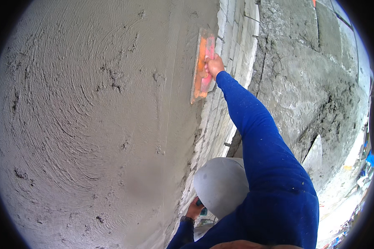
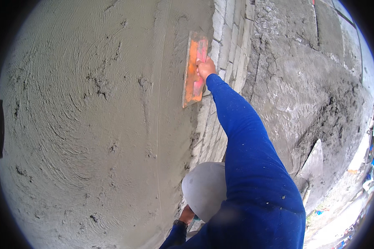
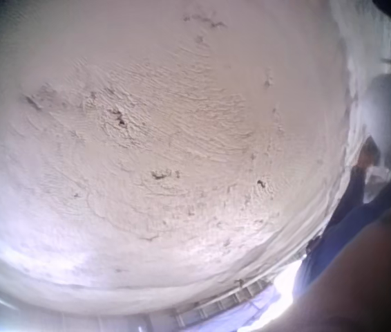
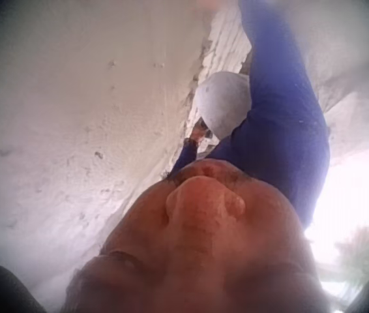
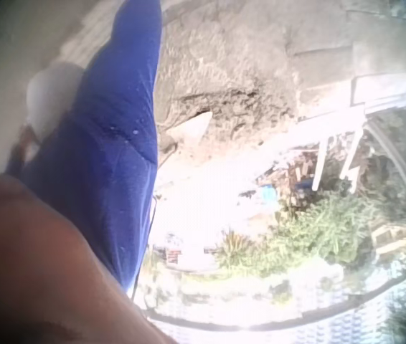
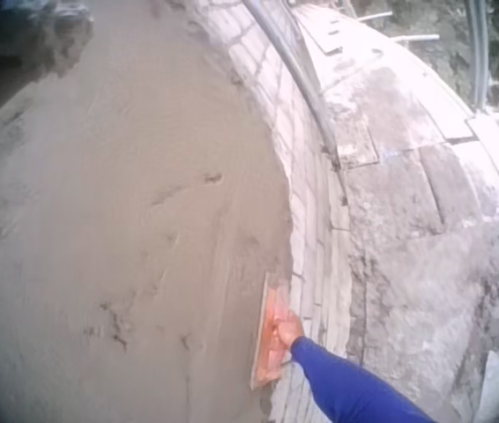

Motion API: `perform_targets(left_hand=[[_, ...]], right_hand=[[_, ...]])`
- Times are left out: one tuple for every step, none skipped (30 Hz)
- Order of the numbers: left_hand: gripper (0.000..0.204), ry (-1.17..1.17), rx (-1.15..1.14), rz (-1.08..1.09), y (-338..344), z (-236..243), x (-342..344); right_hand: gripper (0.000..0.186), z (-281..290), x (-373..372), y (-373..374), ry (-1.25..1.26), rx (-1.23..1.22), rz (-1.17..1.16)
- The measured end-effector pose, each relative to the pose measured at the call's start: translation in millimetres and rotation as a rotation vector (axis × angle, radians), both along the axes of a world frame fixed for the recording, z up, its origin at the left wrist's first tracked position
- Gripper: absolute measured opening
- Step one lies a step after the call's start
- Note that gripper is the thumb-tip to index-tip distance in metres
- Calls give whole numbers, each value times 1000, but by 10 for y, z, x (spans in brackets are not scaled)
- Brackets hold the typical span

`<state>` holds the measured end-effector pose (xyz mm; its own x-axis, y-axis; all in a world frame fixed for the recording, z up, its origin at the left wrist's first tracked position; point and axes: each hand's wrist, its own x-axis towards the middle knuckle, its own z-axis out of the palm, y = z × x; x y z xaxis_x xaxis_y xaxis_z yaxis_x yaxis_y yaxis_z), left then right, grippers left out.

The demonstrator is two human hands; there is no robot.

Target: The person smooths a wet plastered wall using a trowel and sponge. They repeatedly apply the trowel to flatten the surface and use the sponge to clean the tool and refine edges.

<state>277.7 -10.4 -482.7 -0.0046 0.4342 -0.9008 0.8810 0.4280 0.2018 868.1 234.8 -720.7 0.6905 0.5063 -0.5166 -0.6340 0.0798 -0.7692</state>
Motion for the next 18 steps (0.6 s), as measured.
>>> perform_targets(left_hand=[[49,-7,-12,2,40,-3,4],[50,-17,-31,6,57,8,-1],[51,-34,-50,19,10,-26,20],[52,-51,-75,33,-47,-55,41],[52,-42,-89,57,-93,-92,110],[52,-32,-103,83,-144,-93,194],[52,-12,-124,75,-60,-47,297],[51,-13,-91,-26,-32,-40,360],[51,-11,-62,-123,-17,-14,374],[51,-9,-34,-219,-14,12,389],[50,-16,-35,-137,-42,21,359],[49,-27,-33,-48,-91,-4,310],[48,-37,-30,41,-146,-14,260],[47,-8,-65,32,-123,1,241],[46,24,-100,0,-7,40,236],[45,55,-127,-6,18,72,228],[44,61,-123,-25,25,66,203],[43,66,-113,-25,-40,27,151]], right_hand=[[20,-170,-99,-11,57,-42,23],[19,-294,-239,-22,112,-90,48],[20,-356,-485,-52,129,-63,94],[21,-371,-830,-140,147,-41,139],[25,-304,-1179,-212,220,18,159],[28,-146,-1507,-297,158,48,178],[34,-257,-1794,-310,198,57,221],[35,-193,-1810,-223,92,44,190],[35,-70,-1848,-144,-10,26,163],[32,-20,-1762,-93,-113,7,132],[28,81,-1665,-44,-216,-16,104],[25,199,-1256,61,-334,-32,57],[22,325,-844,171,-453,-56,7],[23,286,-424,245,-581,-86,-81],[24,30,50,312,-485,-114,-73],[25,-62,187,282,-365,-126,-52],[25,-141,326,244,-242,-140,-35],[25,-58,260,184,-96,-143,-8]])
